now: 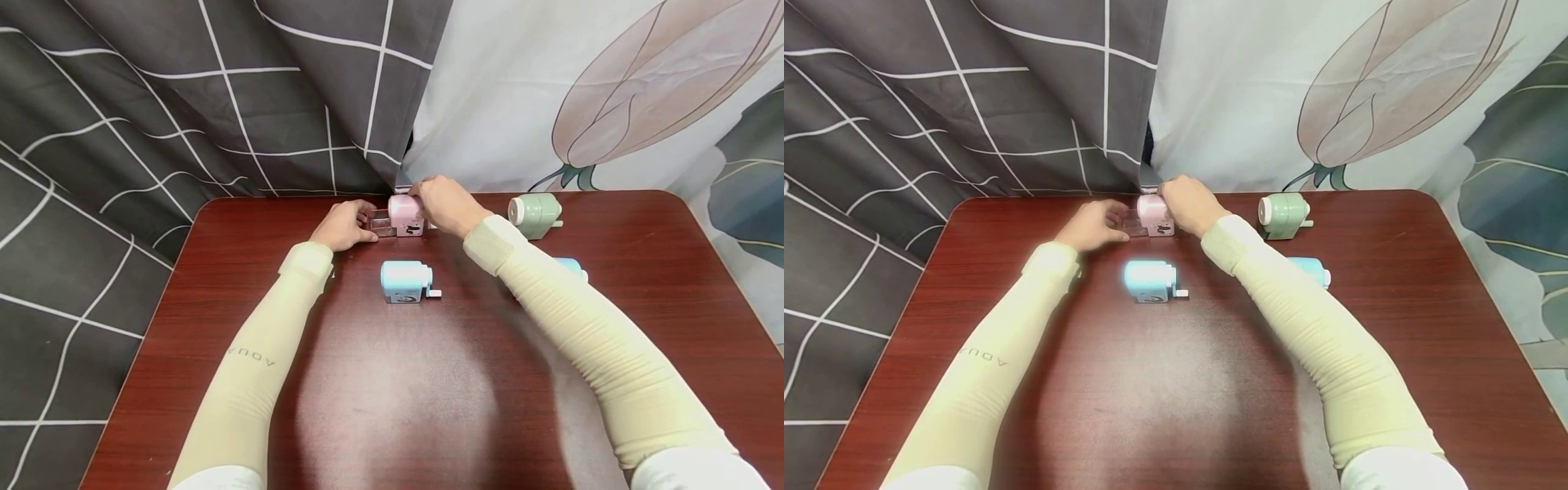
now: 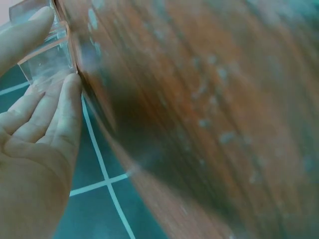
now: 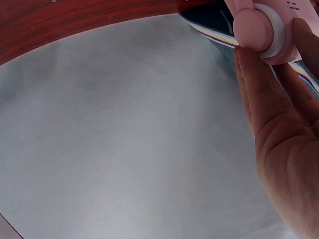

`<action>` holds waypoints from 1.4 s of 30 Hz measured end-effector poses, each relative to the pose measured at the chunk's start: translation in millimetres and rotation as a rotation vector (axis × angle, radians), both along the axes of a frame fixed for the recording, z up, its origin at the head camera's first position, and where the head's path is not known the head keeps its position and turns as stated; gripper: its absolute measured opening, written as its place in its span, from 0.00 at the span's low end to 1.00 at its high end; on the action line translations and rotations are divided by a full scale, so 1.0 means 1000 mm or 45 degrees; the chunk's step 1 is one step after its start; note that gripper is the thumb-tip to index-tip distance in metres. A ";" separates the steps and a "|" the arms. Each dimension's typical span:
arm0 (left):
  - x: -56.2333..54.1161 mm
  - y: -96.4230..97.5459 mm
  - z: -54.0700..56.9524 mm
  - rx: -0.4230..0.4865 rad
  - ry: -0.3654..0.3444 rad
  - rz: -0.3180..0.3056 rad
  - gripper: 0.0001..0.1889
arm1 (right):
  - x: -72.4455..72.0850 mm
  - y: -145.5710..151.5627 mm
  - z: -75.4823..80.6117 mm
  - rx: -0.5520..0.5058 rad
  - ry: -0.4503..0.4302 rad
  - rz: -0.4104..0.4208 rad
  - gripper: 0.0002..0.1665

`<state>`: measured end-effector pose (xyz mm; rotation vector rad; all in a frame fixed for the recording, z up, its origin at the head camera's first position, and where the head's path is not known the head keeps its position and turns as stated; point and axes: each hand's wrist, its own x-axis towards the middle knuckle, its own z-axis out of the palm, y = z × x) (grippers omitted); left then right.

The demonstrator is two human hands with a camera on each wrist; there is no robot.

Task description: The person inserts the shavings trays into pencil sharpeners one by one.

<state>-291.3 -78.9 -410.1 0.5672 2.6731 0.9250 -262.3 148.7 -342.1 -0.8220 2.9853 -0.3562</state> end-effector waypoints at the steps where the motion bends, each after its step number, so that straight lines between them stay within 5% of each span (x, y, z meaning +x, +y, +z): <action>1: 0.000 0.000 0.000 -0.001 0.001 -0.001 0.30 | 0.000 0.000 0.000 0.004 -0.005 -0.004 0.18; 42: -0.001 0.015 -0.001 -0.003 0.036 -0.042 0.31 | -0.001 -0.002 0.002 0.010 -0.030 -0.026 0.17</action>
